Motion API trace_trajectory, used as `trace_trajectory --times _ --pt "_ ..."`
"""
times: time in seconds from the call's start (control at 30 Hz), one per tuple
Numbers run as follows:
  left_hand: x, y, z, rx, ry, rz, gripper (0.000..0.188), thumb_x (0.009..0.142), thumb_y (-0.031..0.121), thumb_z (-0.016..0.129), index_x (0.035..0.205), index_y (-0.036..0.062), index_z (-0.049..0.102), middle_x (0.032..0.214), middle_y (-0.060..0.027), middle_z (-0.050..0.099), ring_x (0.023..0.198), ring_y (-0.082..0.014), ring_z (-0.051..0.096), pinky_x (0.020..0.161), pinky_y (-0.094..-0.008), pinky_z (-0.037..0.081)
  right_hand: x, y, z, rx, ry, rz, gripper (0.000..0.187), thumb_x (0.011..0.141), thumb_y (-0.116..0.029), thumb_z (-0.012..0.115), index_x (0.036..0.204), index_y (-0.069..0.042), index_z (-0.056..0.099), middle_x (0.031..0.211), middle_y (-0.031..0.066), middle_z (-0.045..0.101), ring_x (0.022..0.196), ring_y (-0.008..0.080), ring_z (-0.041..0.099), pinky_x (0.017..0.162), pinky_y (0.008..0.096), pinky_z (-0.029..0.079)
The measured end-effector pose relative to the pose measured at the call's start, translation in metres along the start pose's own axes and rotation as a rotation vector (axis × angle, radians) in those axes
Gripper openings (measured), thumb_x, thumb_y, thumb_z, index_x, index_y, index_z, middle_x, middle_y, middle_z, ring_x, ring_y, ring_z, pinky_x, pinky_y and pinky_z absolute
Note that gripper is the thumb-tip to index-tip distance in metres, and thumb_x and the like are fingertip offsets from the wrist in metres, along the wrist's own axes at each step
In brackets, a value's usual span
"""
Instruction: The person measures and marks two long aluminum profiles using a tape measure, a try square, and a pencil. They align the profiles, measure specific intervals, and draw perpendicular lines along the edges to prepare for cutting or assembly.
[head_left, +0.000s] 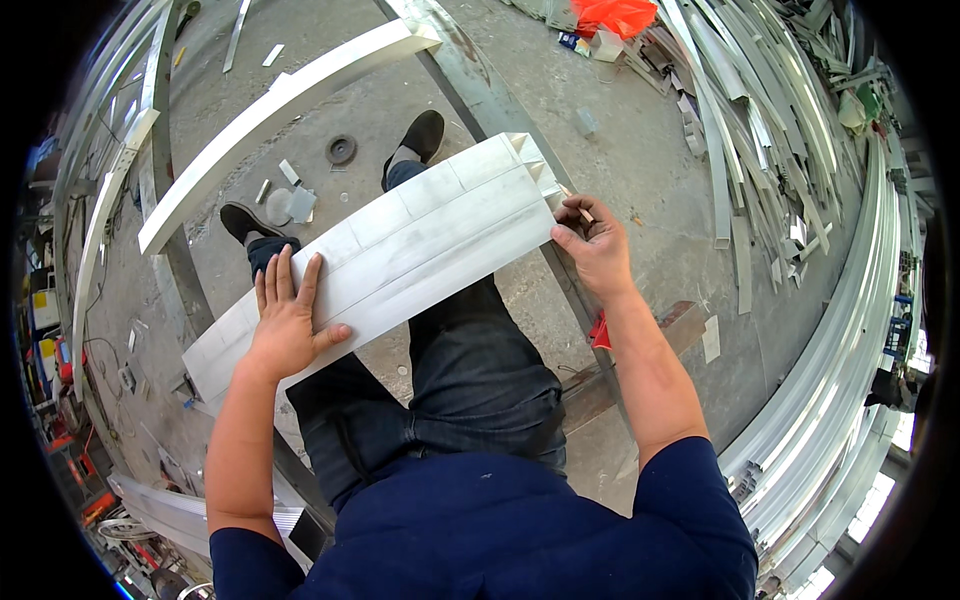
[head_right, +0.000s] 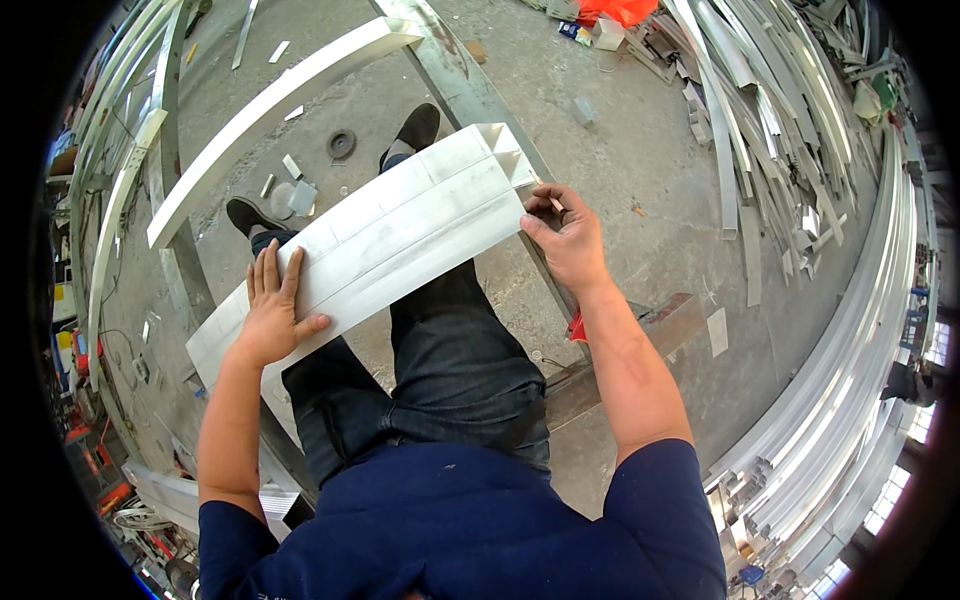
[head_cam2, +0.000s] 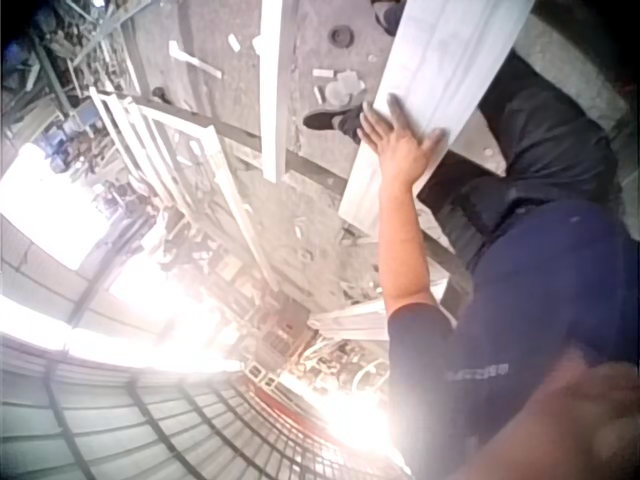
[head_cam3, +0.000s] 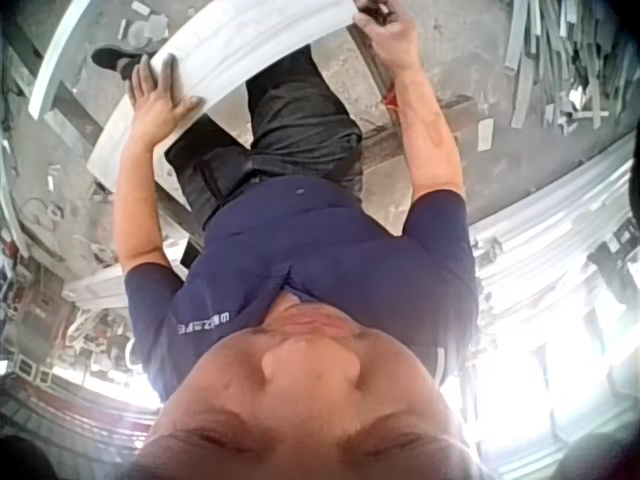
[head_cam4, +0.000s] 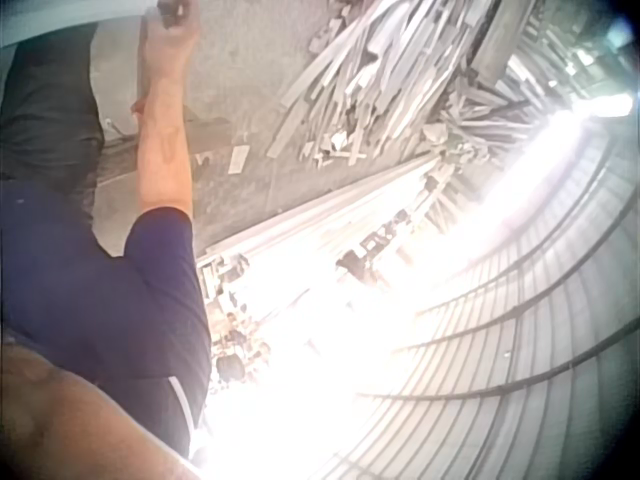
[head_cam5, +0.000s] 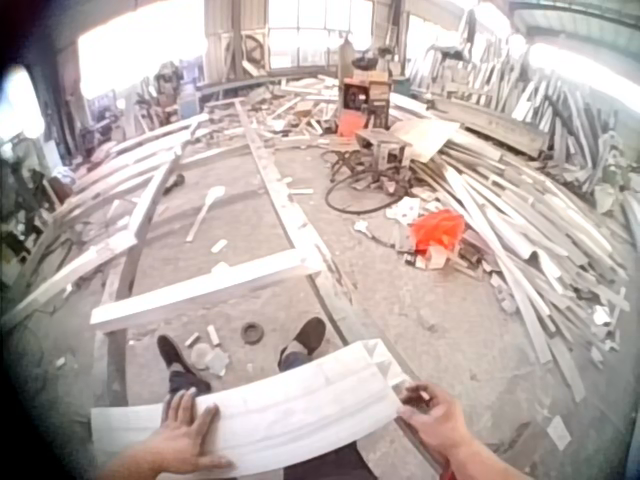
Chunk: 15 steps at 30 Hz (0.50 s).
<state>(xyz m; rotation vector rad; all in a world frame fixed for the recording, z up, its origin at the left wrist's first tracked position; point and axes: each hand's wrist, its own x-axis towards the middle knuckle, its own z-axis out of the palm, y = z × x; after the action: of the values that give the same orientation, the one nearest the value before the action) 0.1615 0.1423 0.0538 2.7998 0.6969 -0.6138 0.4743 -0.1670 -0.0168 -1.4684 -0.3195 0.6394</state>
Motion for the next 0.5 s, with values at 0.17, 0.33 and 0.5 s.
trace_trajectory --times 0.17,0.33,0.5 --pt "0.0002 0.0031 -0.0029 0.018 -0.016 0.001 0.124 0.076 0.08 0.071 0.169 0.0163 0.017 0.171 -0.0285 0.006 0.159 -0.0464 0.003 0.129 -0.056 0.001 0.0005 0.0017 -0.0017 0.095 0.001 0.046 0.038 0.089 0.009 0.073 0.124 -0.001 0.061 0.107 0.005 0.067 0.103 0.0136 0.063 0.095 0.0288 0.053" --pt "-0.0009 0.0035 -0.0037 0.022 -0.017 -0.005 0.125 0.075 0.08 0.071 0.169 0.0168 0.017 0.171 -0.0285 0.007 0.159 -0.0469 0.003 0.129 -0.0567 0.002 -0.0001 0.003 -0.0006 0.102 0.007 0.036 0.038 0.089 0.01 0.073 0.124 -0.002 0.061 0.107 0.005 0.068 0.103 0.0133 0.063 0.095 0.0283 0.053" --pt "-0.0004 0.0012 -0.0012 0.024 0.006 0.007 0.124 0.075 0.08 0.071 0.168 0.0164 0.018 0.17 -0.0288 0.009 0.158 -0.0483 0.005 0.128 -0.0576 0.003 0.0001 0.0033 0.0 0.094 0.018 0.041 0.038 0.09 0.01 0.073 0.124 -0.003 0.062 0.107 0.0048 0.068 0.103 0.0131 0.062 0.095 0.028 0.053"
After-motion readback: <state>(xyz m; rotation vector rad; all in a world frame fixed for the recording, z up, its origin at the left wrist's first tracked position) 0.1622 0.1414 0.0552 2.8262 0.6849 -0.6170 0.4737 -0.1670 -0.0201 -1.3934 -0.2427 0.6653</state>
